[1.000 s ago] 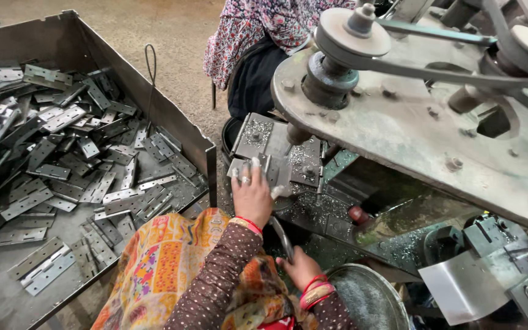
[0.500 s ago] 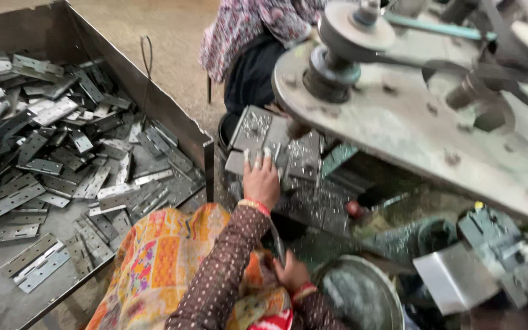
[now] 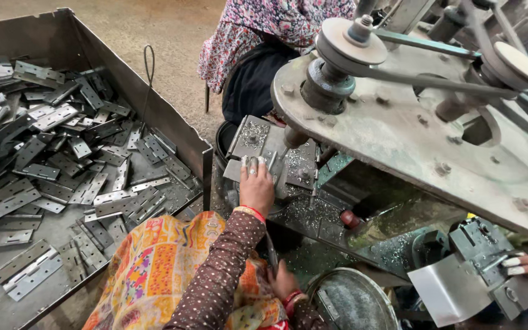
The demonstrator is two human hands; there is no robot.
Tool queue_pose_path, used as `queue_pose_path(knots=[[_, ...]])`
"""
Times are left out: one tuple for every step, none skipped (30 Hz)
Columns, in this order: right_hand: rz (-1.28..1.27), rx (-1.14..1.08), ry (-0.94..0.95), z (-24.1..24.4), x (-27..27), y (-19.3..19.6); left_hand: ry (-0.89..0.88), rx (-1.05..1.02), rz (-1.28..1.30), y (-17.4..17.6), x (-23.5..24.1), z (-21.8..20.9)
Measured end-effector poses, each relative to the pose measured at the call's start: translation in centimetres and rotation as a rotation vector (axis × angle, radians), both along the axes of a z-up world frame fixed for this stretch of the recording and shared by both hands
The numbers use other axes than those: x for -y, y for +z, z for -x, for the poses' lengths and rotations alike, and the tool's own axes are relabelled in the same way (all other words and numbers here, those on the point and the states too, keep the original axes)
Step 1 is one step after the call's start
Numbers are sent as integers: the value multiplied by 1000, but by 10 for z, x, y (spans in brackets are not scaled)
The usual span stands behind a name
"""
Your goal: The person picks up metal hinge plates one by one from a bin and places them onto a drilling machine, holding them in place as the machine operates before setting them aside.
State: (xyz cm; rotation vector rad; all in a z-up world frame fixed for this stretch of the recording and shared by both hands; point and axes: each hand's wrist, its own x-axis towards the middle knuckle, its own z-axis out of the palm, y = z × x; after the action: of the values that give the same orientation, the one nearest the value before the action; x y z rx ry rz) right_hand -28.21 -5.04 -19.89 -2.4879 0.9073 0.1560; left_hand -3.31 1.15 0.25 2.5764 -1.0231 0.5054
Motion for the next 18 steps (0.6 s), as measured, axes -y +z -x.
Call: queue_pose_path(knots=[[-24, -50, -40, -2, 1, -5, -12, -26, 13, 1, -2, 0], [-53, -96, -80, -7, -3, -9, -24, -47, 21, 4, -7, -2], [-51, -80, -52, -13, -5, -11, -17, -39, 6, 6, -10, -7], [-46, -73, -38, -9, -4, -11, -22, -41, -7, 7, -10, -4], [-40, -67, -24, -4, -5, -10, -28, -43, -20, 6, -12, 0], [-52, -52, -44, -3, -5, -7, -41, -55, -22, 7, -12, 1], [-49, -43, -57, -4, -5, -4, -53, -68, -24, 6, -14, 5], [-59, -52, -57, -5, 0, 3, -58, -77, -24, 7, -14, 2], [-75, -62, -57, -6, 7, 11, -51, -42, -11, 9, -9, -6], [-106, -88, -62, 3, 8, 18, -50, -20, -8, 7, -6, -7], [-113, -80, -49, 6, 13, 23, -48, 2, -6, 4, -3, -9], [-107, -45, -26, 8, 16, 24, -52, -25, -8, 0, 1, -11], [-106, 0, -2, 10, 16, 23, -55, -52, -10, -2, 6, -16], [-91, 83, 12, 5, 22, 20, -57, -70, -5, -2, 13, -21], [-72, 56, -3, 2, 15, 13, -64, -87, -6, -5, 16, -19], [-51, 34, -14, -1, -1, 3, -67, -98, -5, -6, 17, -20], [-30, 13, -27, -3, -6, -2, -71, -109, -3, -7, 18, -21], [-88, 4, -40, -5, -2, -4, -66, -77, 16, -7, 19, -22]])
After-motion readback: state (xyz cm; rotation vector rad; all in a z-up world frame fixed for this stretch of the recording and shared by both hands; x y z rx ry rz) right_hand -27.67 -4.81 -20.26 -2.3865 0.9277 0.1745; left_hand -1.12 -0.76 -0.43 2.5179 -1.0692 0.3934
